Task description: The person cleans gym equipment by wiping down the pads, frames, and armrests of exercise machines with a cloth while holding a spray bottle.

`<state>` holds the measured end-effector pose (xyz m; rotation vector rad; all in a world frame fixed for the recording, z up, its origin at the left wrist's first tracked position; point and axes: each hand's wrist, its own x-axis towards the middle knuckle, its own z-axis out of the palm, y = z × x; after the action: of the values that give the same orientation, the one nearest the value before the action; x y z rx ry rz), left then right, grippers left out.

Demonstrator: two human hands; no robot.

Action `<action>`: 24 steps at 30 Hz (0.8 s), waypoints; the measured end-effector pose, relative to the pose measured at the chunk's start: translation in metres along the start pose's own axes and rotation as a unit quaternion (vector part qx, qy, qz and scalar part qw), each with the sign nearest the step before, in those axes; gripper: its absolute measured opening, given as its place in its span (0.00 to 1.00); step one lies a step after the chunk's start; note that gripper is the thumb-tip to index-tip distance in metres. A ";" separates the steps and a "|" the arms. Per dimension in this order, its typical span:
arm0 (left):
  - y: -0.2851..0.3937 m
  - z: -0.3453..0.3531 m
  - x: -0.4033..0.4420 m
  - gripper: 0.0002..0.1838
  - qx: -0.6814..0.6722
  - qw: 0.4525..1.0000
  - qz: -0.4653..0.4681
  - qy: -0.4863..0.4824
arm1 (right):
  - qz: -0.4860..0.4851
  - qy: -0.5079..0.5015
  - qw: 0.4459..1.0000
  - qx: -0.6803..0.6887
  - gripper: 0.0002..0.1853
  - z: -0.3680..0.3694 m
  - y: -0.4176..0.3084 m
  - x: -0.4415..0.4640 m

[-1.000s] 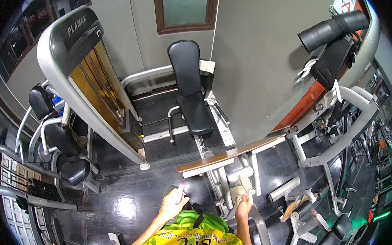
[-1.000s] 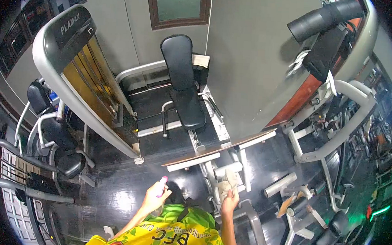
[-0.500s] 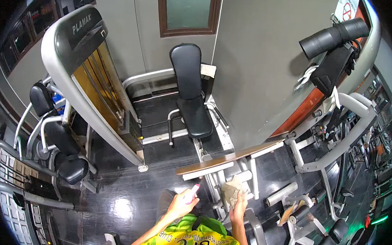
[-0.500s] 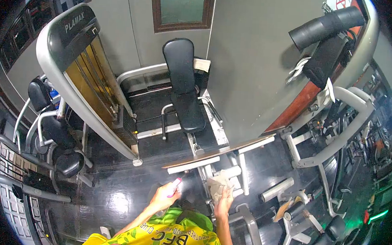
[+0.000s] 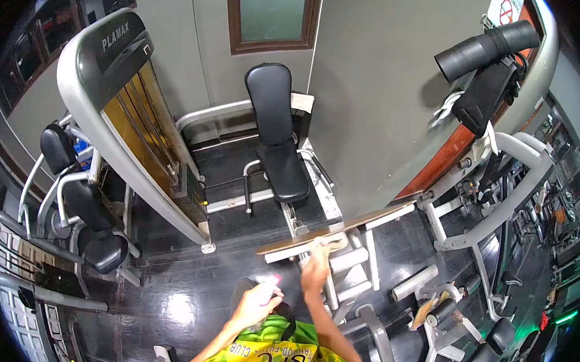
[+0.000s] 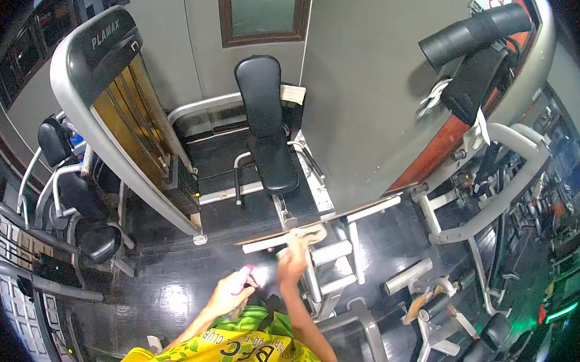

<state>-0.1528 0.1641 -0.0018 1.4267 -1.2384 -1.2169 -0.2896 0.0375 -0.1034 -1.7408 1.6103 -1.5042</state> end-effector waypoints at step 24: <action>-0.018 -0.041 -0.012 0.09 -0.095 0.980 0.035 0.174 | -0.357 -0.415 0.822 -0.160 0.22 -0.049 0.003 0.023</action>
<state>-0.1105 0.1789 -0.0118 1.3732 -0.8994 -0.9593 -0.3362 0.0356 -0.0764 -2.8327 0.7825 -0.4437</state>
